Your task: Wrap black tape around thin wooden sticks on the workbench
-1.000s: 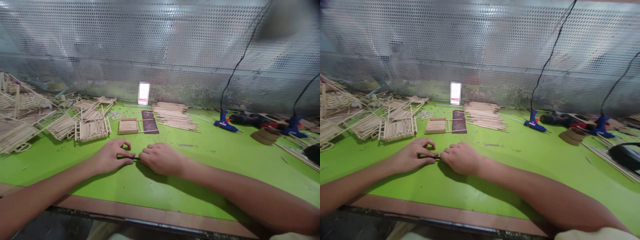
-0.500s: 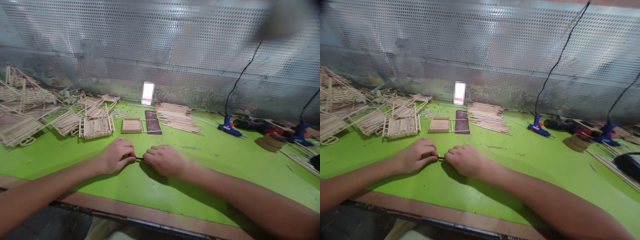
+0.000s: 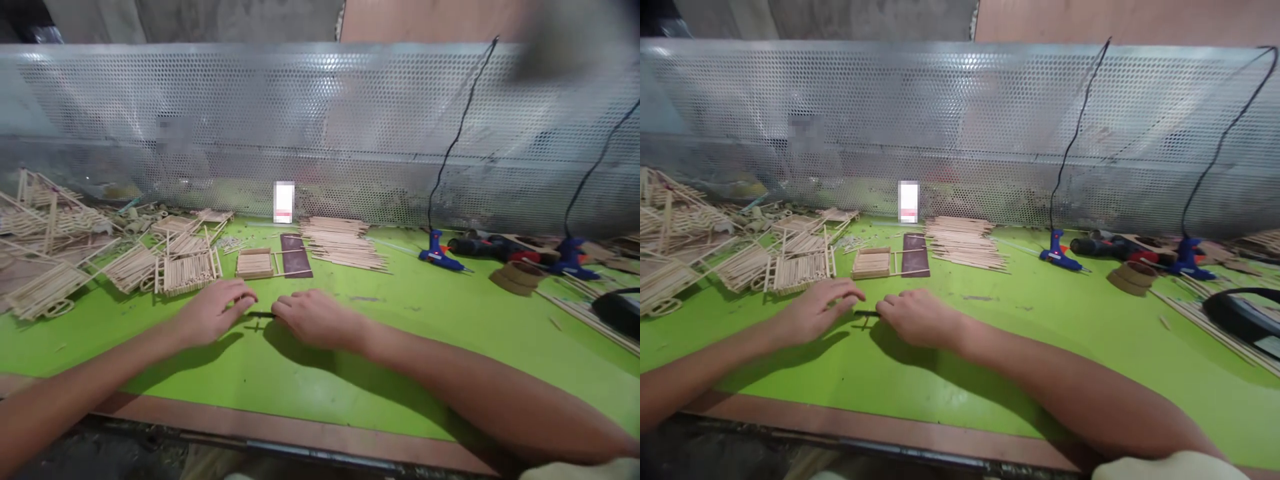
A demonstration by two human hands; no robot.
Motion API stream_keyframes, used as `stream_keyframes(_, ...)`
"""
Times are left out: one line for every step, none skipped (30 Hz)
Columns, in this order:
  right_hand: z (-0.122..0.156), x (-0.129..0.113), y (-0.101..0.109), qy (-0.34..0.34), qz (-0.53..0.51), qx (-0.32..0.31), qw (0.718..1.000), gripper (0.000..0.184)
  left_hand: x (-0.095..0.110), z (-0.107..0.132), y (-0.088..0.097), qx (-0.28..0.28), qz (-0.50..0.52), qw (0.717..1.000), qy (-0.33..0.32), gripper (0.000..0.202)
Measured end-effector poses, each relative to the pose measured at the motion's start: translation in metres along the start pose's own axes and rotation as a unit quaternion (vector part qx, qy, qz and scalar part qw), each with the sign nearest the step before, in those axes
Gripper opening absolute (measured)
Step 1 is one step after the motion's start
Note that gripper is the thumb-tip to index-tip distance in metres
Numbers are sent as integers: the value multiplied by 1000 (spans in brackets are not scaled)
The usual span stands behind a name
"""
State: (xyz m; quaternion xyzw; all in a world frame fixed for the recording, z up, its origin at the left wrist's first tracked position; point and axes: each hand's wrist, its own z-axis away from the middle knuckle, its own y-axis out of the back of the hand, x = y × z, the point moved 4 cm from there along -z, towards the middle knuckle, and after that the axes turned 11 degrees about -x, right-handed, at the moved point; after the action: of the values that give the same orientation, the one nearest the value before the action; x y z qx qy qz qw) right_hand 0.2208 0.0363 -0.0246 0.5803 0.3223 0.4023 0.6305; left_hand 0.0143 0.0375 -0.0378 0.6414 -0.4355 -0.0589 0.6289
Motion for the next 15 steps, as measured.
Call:
stream_keyframes(3,7,6,-29,-17,12,999,26,-3,-4,7,32,29,999,18,43)
stream_keyframes(6,14,14,-55,-30,33,997,30,-4,-9,14,57,59,996,32,44)
stream_keyframes(11,21,24,-76,-37,65,994,35,-3,-14,21,74,88,993,36,43)
stream_keyframes(17,27,33,-96,-36,105,989,38,0,-21,26,78,117,990,29,41)
stream_keyframes(23,31,43,-110,-21,145,983,39,5,-28,29,67,148,987,14,41)
stream_keyframes(29,35,50,-122,-1,182,976,40,13,-35,29,41,176,984,-3,41)
stream_keyframes(34,37,56,-131,17,209,969,40,21,-42,27,19,201,979,-20,40)
stream_keyframes(38,38,59,-134,33,227,964,40,30,-48,25,5,219,975,-30,40)
stream_keyframes(40,38,59,-132,45,237,961,40,37,-53,21,-1,232,972,-33,40)
stream_keyframes(41,37,58,-126,52,239,961,40,43,-58,17,0,243,970,-31,42)
stream_keyframes(40,36,55,-117,55,237,963,40,47,-61,12,12,250,968,-24,44)
stream_keyframes(39,35,51,-107,56,233,965,40,49,-63,7,22,250,968,-20,46)
stream_keyframes(36,34,47,-100,56,228,967,40,50,-64,3,36,246,968,-14,48)
stream_keyframes(34,34,43,-97,57,221,969,39,50,-65,-1,49,241,969,-8,49)
stream_keyframes(31,33,38,-97,57,211,971,37,49,-64,-5,57,235,970,-4,49)
